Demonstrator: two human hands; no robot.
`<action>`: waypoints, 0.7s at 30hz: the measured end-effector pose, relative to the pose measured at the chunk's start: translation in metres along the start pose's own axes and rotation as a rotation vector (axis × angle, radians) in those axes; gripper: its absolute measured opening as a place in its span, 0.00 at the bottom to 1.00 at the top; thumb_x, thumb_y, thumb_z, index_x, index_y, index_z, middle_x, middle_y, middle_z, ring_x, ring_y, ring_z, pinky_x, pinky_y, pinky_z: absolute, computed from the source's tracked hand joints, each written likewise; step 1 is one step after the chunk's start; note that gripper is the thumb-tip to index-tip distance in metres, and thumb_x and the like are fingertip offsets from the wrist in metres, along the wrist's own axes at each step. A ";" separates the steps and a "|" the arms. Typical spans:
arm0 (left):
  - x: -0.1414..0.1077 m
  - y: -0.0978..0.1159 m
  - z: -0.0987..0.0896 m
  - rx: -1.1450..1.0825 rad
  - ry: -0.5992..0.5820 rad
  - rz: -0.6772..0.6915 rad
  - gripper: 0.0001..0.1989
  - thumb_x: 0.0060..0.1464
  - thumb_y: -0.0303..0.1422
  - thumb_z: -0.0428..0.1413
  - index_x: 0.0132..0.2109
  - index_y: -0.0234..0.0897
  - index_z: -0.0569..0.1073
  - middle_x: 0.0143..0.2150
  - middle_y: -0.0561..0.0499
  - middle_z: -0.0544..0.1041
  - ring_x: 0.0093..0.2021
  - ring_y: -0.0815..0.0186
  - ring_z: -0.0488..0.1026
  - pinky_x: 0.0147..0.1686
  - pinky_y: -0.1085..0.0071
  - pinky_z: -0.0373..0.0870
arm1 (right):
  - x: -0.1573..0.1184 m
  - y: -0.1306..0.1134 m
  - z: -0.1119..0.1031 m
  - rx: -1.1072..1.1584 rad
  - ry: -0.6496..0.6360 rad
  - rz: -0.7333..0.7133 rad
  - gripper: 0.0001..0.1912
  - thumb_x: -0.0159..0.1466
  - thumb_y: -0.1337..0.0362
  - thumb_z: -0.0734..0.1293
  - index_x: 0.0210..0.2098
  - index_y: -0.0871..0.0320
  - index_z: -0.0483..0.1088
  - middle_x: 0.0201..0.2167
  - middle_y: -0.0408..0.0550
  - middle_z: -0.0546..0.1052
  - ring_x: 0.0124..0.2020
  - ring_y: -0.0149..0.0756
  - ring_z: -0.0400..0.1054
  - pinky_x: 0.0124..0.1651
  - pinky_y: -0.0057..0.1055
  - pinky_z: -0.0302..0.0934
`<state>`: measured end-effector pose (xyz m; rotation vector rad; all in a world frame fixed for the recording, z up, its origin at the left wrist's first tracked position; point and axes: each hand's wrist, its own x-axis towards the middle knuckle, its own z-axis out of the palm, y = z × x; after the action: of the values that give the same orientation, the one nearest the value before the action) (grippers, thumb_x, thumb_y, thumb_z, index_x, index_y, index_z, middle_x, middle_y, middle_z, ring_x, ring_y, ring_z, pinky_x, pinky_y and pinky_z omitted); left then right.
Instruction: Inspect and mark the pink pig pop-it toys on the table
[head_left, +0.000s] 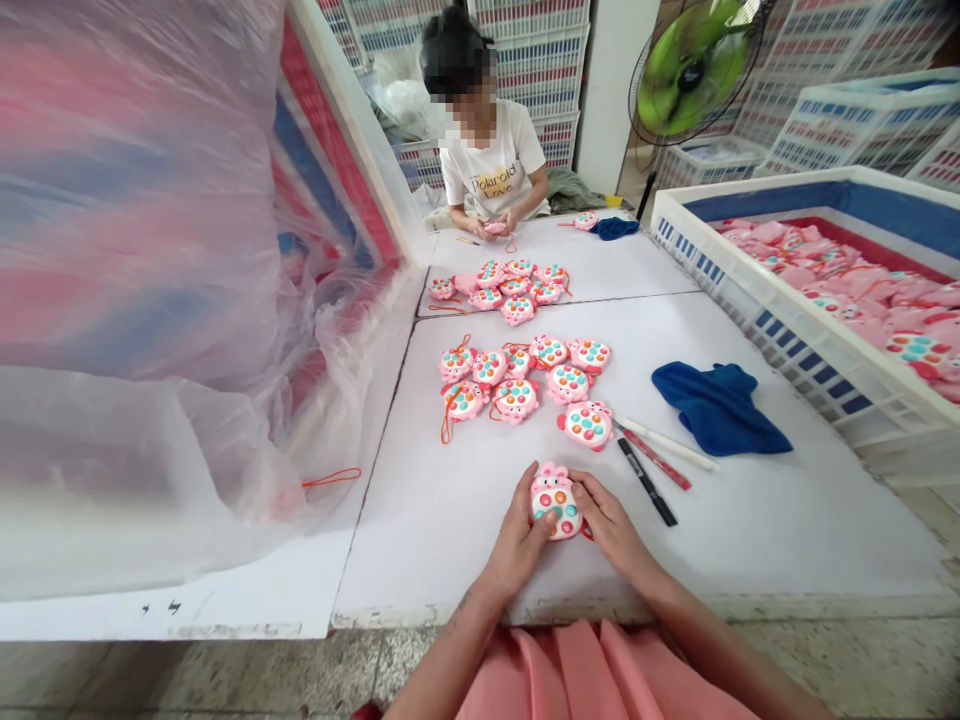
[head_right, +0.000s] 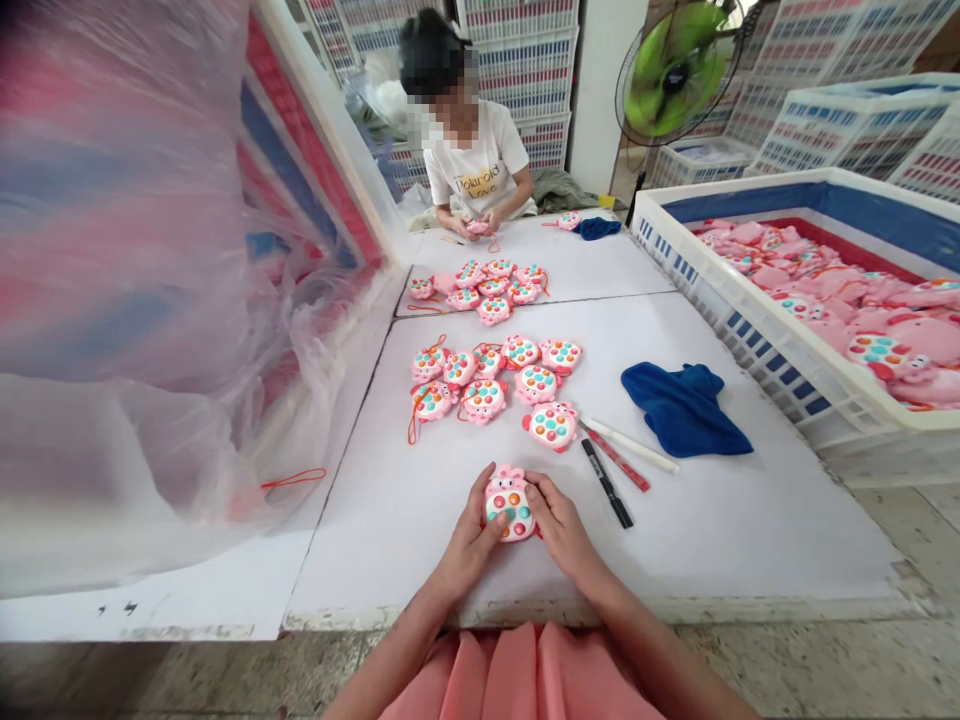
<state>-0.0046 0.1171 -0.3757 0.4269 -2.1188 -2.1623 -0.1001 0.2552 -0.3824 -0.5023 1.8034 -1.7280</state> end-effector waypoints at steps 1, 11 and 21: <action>0.000 0.000 -0.001 0.005 0.006 -0.006 0.32 0.61 0.39 0.51 0.68 0.41 0.49 0.67 0.45 0.58 0.64 0.58 0.59 0.64 0.59 0.54 | -0.001 0.000 0.000 0.012 -0.024 -0.012 0.23 0.67 0.48 0.58 0.53 0.57 0.66 0.48 0.51 0.75 0.47 0.41 0.70 0.49 0.34 0.65; -0.002 0.003 0.000 -0.025 -0.069 0.012 0.44 0.54 0.42 0.59 0.69 0.41 0.44 0.68 0.42 0.57 0.63 0.53 0.61 0.63 0.56 0.56 | -0.002 0.009 -0.001 -0.037 -0.009 -0.030 0.25 0.65 0.50 0.61 0.56 0.57 0.64 0.50 0.52 0.74 0.48 0.42 0.70 0.52 0.38 0.64; -0.001 0.006 0.002 -0.096 -0.020 -0.057 0.45 0.54 0.38 0.60 0.69 0.44 0.42 0.62 0.45 0.65 0.56 0.58 0.68 0.57 0.59 0.64 | -0.002 0.003 -0.003 -0.013 -0.029 -0.003 0.25 0.67 0.46 0.57 0.55 0.54 0.66 0.50 0.51 0.74 0.49 0.42 0.70 0.52 0.36 0.64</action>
<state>-0.0049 0.1187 -0.3701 0.4651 -2.0268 -2.2971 -0.1001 0.2593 -0.3854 -0.5328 1.7953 -1.7036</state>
